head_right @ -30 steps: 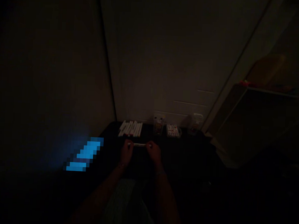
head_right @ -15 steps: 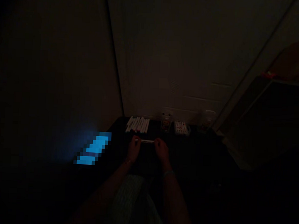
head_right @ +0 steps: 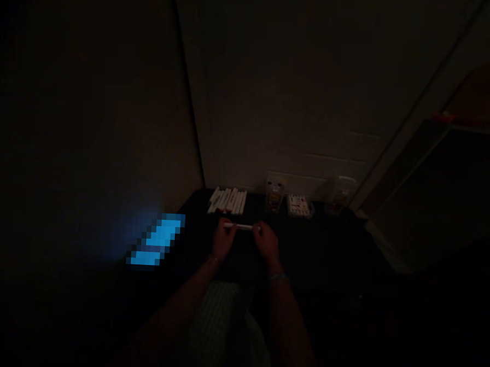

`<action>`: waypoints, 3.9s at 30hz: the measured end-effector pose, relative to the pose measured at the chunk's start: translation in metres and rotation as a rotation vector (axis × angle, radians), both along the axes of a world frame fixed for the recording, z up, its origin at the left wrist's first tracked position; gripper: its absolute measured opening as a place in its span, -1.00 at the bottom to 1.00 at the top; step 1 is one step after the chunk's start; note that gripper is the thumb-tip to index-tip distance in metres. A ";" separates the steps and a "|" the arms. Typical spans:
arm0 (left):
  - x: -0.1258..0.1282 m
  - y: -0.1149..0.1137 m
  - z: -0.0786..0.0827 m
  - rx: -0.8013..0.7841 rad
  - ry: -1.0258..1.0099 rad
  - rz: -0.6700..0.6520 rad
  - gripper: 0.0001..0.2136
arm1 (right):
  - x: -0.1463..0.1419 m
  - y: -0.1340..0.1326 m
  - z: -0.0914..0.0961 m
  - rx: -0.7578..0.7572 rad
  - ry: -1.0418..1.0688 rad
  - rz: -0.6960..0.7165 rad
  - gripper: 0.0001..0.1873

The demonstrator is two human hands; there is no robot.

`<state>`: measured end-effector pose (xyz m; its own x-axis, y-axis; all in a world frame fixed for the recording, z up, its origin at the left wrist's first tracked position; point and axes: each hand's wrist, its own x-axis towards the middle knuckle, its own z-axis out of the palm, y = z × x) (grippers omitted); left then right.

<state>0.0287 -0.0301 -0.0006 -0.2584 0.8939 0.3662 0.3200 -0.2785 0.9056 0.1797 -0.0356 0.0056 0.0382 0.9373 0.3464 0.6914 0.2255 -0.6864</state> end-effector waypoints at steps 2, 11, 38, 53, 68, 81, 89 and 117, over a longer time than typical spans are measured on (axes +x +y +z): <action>0.001 -0.001 0.001 -0.012 -0.008 -0.009 -0.81 | 0.001 0.000 -0.001 0.007 -0.033 -0.001 -0.66; 0.003 0.002 0.001 -0.006 0.156 0.065 -0.84 | 0.004 0.002 0.001 -0.095 -0.084 -0.031 -0.62; -0.003 0.000 -0.006 0.002 0.186 0.099 -0.84 | -0.001 0.001 0.004 -0.090 0.149 0.004 -0.64; -0.005 0.003 -0.006 -0.016 0.191 0.101 -0.84 | 0.000 0.005 0.001 -0.104 0.120 -0.007 -0.69; -0.004 -0.001 -0.001 -0.029 0.206 0.111 -0.84 | 0.000 0.002 0.007 -0.148 0.098 -0.006 -0.70; 0.000 -0.005 0.004 -0.043 0.195 0.122 -0.86 | 0.002 0.002 0.009 -0.153 0.069 -0.018 -0.69; 0.000 -0.006 0.005 -0.056 0.195 0.129 -0.84 | 0.001 0.001 0.008 -0.142 0.097 -0.001 -0.72; -0.005 0.009 -0.003 0.025 -0.112 -0.023 -0.75 | 0.008 0.026 -0.014 0.019 0.520 0.028 -0.59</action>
